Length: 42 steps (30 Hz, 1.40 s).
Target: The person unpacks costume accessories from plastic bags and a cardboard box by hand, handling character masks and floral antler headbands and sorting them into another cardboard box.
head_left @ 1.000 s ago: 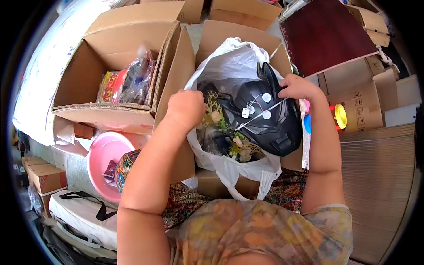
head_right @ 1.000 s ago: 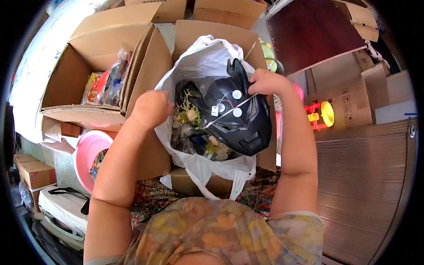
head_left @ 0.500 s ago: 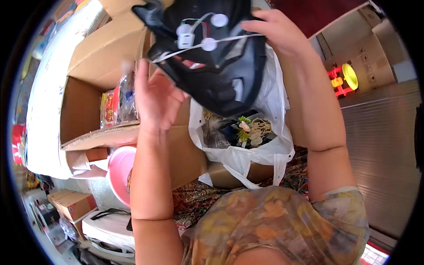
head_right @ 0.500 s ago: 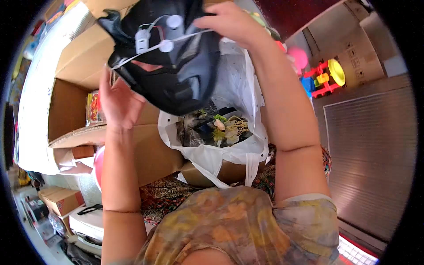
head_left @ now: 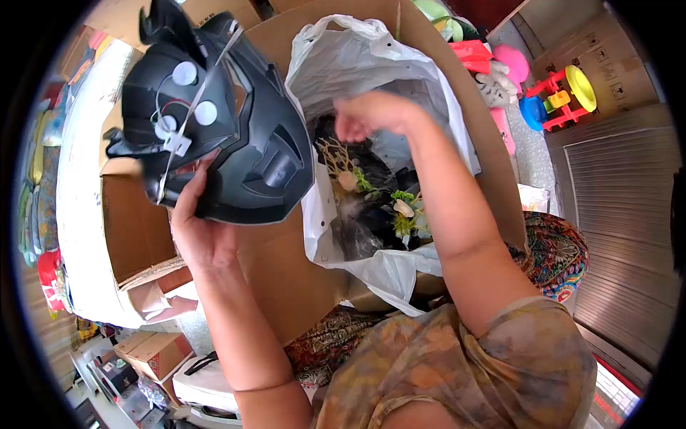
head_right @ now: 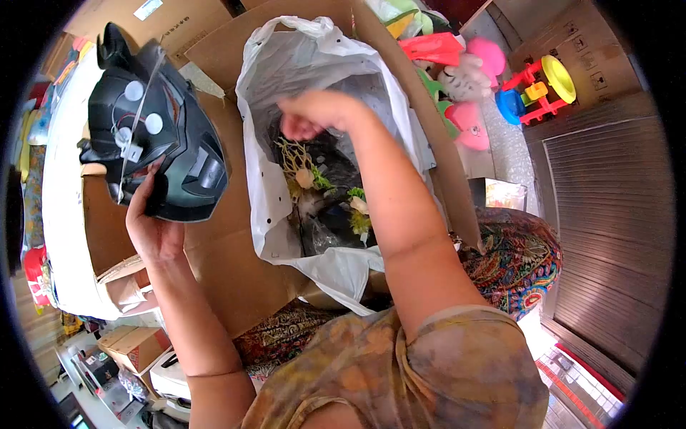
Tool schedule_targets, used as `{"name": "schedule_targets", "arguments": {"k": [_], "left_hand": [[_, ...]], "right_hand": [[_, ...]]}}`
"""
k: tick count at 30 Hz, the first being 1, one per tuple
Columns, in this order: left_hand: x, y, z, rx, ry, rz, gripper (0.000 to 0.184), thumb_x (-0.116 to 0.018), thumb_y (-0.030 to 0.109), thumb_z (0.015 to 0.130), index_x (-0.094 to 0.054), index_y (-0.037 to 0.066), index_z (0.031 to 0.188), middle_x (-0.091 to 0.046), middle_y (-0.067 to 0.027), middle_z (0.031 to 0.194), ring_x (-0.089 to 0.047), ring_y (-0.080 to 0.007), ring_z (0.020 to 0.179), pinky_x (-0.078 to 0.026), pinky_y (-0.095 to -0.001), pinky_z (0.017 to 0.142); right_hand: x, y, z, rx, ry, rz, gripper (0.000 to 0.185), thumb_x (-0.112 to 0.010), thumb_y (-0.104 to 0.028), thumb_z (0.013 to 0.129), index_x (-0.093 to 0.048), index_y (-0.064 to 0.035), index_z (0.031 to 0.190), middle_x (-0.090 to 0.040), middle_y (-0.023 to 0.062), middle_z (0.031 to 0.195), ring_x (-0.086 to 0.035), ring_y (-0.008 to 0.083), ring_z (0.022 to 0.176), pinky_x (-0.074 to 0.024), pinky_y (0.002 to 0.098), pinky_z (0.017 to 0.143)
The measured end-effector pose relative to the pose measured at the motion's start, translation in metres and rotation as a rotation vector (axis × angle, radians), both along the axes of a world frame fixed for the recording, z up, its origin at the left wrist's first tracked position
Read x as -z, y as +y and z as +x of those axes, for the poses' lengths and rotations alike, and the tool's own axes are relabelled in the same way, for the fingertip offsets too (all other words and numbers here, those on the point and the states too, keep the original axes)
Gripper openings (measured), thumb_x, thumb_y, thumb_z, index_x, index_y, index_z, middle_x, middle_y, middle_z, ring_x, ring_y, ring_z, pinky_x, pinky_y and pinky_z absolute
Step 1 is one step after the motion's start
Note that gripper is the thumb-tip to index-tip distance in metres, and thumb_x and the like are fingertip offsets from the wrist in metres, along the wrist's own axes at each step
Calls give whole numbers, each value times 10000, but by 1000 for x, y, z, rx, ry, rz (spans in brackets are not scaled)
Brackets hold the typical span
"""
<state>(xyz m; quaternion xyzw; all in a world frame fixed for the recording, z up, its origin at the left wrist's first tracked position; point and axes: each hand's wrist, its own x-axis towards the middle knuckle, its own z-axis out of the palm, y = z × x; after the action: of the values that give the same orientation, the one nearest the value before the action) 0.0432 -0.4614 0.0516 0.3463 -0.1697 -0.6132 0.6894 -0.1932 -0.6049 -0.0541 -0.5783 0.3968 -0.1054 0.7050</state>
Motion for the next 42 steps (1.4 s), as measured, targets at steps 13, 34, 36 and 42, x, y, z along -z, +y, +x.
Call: {"name": "schedule_targets", "arguments": {"k": [13, 34, 36, 42], "left_hand": [[6, -6, 2, -118, 13, 106, 301, -430, 102, 812, -475, -96, 1034, -504, -178, 1068, -461, -274, 1030, -333, -413, 920], [7, -9, -12, -79, -9, 137, 314, -419, 117, 814, -480, -98, 1035, -500, -177, 1068, -464, -290, 1027, -349, -439, 905], [6, -8, -12, -94, -26, 159, 306, -417, 109, 814, -476, -92, 1038, -510, -160, 1058, -466, -287, 1025, -358, -455, 894], [9, -9, -12, -124, -37, 177, 297, -416, 97, 817, -468, -81, 1048, -521, -143, 1046, -466, -282, 1027, -354, -460, 902]], "right_hand": [[221, 20, -16, -192, 1014, 57, 399, -513, -245, 706, -552, 45, 978, -513, 209, 1076, -506, 294, 1000, -409, 345, 825], [267, 26, -44, 163, 523, 274, 743, -689, -463, 592, -456, -31, 1150, -486, 137, 1128, -458, 249, 1031, -379, 381, 832], [202, 23, -39, 66, 664, 291, 775, -694, -474, 581, -450, -10, 1152, -503, 132, 1110, -478, 252, 1004, -381, 358, 836], [240, 21, -39, 318, 460, 453, 696, -693, -417, 601, -489, 32, 1092, -508, 153, 1096, -497, 257, 975, -388, 348, 829]]}}
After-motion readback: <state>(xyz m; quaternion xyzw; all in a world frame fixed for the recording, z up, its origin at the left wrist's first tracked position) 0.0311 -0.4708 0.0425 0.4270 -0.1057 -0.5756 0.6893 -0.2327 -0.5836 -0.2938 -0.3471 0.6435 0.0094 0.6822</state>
